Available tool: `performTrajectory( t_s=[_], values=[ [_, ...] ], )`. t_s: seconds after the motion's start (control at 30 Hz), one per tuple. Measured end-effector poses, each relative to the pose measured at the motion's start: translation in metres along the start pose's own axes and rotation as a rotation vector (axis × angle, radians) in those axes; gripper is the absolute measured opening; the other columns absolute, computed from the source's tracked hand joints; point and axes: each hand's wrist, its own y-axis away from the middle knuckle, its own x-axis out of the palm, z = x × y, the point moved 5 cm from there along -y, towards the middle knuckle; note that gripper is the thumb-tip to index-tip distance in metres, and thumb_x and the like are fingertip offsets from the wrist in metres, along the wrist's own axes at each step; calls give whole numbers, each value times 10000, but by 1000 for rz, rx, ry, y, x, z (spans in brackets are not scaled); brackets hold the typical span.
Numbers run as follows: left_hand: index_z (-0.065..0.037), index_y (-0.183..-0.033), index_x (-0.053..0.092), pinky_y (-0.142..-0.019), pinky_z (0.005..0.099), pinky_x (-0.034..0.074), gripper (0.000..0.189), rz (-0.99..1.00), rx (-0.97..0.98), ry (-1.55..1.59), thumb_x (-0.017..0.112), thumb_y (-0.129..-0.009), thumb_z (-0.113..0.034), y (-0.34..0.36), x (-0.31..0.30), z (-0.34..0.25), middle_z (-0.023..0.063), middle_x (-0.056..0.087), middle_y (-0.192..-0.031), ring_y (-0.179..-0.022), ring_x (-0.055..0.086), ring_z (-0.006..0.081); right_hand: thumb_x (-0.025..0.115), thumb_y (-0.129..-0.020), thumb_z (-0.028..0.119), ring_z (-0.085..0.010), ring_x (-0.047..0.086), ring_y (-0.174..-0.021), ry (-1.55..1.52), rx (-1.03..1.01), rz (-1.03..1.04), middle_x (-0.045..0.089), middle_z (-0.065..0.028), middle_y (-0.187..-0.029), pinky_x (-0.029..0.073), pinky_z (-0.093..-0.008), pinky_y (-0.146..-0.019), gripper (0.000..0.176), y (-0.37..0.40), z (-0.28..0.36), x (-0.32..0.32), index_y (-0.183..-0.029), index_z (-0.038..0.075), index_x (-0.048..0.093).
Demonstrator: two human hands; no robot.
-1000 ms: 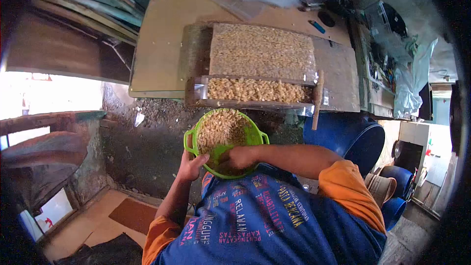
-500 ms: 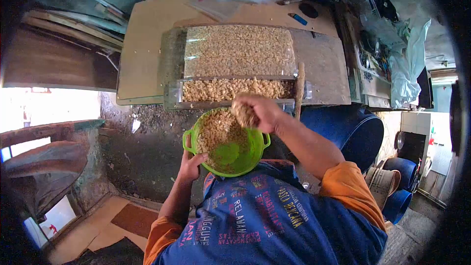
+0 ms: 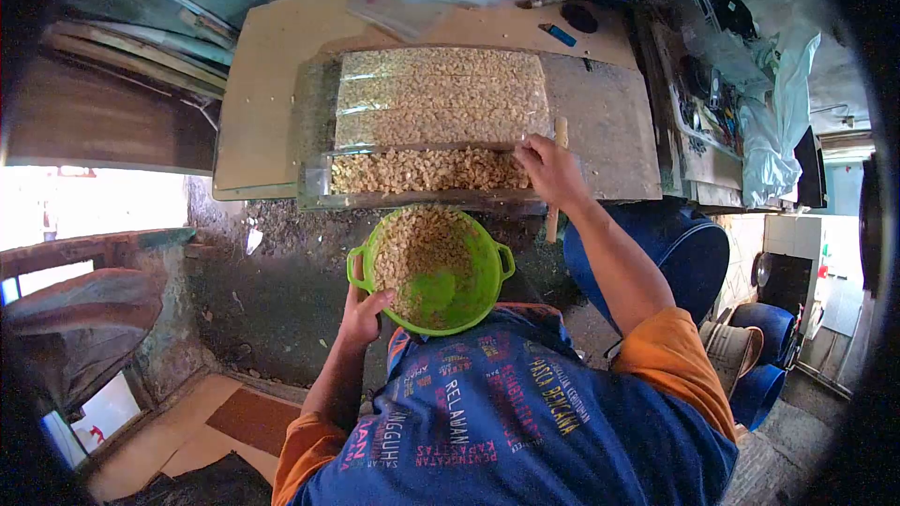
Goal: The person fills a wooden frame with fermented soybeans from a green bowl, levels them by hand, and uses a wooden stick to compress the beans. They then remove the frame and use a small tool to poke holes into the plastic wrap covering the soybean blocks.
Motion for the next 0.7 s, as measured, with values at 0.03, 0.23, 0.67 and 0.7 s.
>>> performTrajectory(
  t_s=[0.03,0.23,0.67,0.7],
  values=[
    [-13,-1165,650,-1077,439,416,372,-98,-42,109,629,-795,18,3,0,0,324,329,-1519,-1388,401,431,542,-947,170,-410,660,-864,1,1,-1,664,-218,-865,502,-477,-739,171,2,-4,-4,-987,25,623],
    [-82,-1507,360,-1089,408,401,703,181,325,-345,597,-847,-39,0,6,5,205,443,-1477,-1341,470,340,523,-928,74,-399,674,-896,86,147,-10,699,-187,-931,528,-458,-756,209,12,-10,-22,-1085,50,659],
    [-54,-1547,182,-1116,404,353,895,-14,134,-67,627,-770,-35,13,59,11,120,412,-1480,-1357,425,261,544,-983,158,-134,616,-1025,-1122,557,425,660,-39,-1091,505,-320,-872,250,112,9,125,-1186,29,612],
    [-43,-1547,175,-1108,400,360,901,-20,143,-79,643,-778,-54,15,63,11,122,407,-1484,-1357,425,266,544,-983,158,-134,616,-1025,-1124,556,429,660,-39,-1091,505,-320,-872,250,116,4,141,-1186,29,612]
  ],
)
